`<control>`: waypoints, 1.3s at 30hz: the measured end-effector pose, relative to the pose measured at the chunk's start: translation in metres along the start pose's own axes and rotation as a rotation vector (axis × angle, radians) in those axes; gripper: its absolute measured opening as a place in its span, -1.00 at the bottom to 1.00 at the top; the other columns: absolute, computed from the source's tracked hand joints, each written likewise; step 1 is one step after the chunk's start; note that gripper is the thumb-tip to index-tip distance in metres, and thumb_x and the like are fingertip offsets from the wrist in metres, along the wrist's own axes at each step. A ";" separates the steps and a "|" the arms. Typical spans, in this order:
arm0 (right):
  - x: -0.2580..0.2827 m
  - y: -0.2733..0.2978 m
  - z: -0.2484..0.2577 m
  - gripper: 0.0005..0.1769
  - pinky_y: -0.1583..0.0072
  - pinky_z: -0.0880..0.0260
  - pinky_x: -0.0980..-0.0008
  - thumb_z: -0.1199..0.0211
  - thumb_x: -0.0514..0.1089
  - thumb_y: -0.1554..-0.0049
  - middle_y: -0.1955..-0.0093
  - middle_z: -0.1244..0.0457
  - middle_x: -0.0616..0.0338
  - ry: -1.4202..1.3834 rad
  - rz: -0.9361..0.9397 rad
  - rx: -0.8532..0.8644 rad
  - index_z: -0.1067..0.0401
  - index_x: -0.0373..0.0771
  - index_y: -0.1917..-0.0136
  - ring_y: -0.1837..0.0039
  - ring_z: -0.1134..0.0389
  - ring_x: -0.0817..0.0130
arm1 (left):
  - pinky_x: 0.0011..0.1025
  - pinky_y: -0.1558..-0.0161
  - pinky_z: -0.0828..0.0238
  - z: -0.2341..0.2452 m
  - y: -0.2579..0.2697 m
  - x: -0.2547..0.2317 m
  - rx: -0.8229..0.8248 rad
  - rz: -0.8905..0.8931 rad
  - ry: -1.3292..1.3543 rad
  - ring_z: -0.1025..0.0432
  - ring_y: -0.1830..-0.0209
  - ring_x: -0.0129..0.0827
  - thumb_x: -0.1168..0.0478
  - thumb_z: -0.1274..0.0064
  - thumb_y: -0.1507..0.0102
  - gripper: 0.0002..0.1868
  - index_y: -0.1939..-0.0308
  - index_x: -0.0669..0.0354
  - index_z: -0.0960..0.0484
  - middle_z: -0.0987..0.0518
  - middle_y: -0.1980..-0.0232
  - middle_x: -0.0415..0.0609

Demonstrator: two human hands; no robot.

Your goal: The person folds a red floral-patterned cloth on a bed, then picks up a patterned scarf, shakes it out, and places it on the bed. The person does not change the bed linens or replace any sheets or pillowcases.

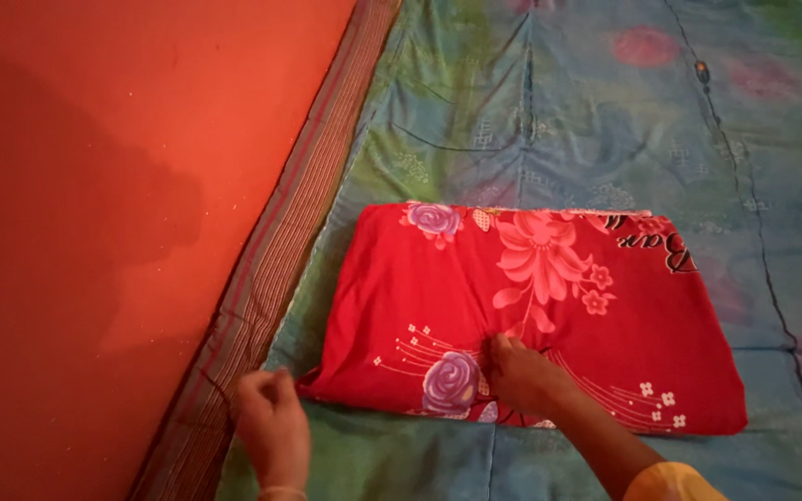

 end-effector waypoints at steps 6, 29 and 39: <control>0.035 0.006 0.022 -0.58 -0.29 -0.36 0.03 -0.11 0.04 -0.16 -0.22 -0.34 -0.05 0.265 -0.004 0.188 -0.33 -0.10 -0.26 -0.30 -0.37 -0.04 | -0.09 0.09 -0.45 -0.065 0.065 0.024 0.455 0.430 0.099 -0.56 0.22 -0.01 0.00 -0.05 -0.24 -0.54 -0.11 0.20 -0.56 -0.62 0.04 0.12; 0.238 0.007 0.076 -0.70 -0.39 -0.10 -0.03 -0.16 -0.03 -0.04 0.07 -0.41 0.10 0.886 1.091 0.317 -0.61 -0.02 0.00 -0.11 -0.39 0.09 | -0.12 -0.02 -0.42 -0.084 0.062 -0.125 0.761 -0.422 0.156 -0.52 0.04 0.08 0.05 -0.19 -0.27 -0.57 -0.12 0.20 -0.55 -0.62 0.11 0.15; 0.211 -0.016 0.051 -0.13 -0.47 0.36 -0.50 -0.28 0.53 0.08 -0.34 -0.23 0.31 1.088 1.019 0.360 -0.40 0.01 -0.34 -0.48 -0.09 0.27 | -0.18 -0.01 -0.47 -0.112 0.049 -0.084 1.057 -0.077 0.016 -0.61 0.06 -0.02 -0.22 -0.27 -0.08 -0.42 0.08 0.18 -0.73 -0.71 0.12 0.10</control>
Point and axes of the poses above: each hand's wrist, its own y-axis away from the middle knuckle, its own z-axis out of the back of the hand, x = y × z, the point moved 10 cm from there along -y, towards the middle knuckle
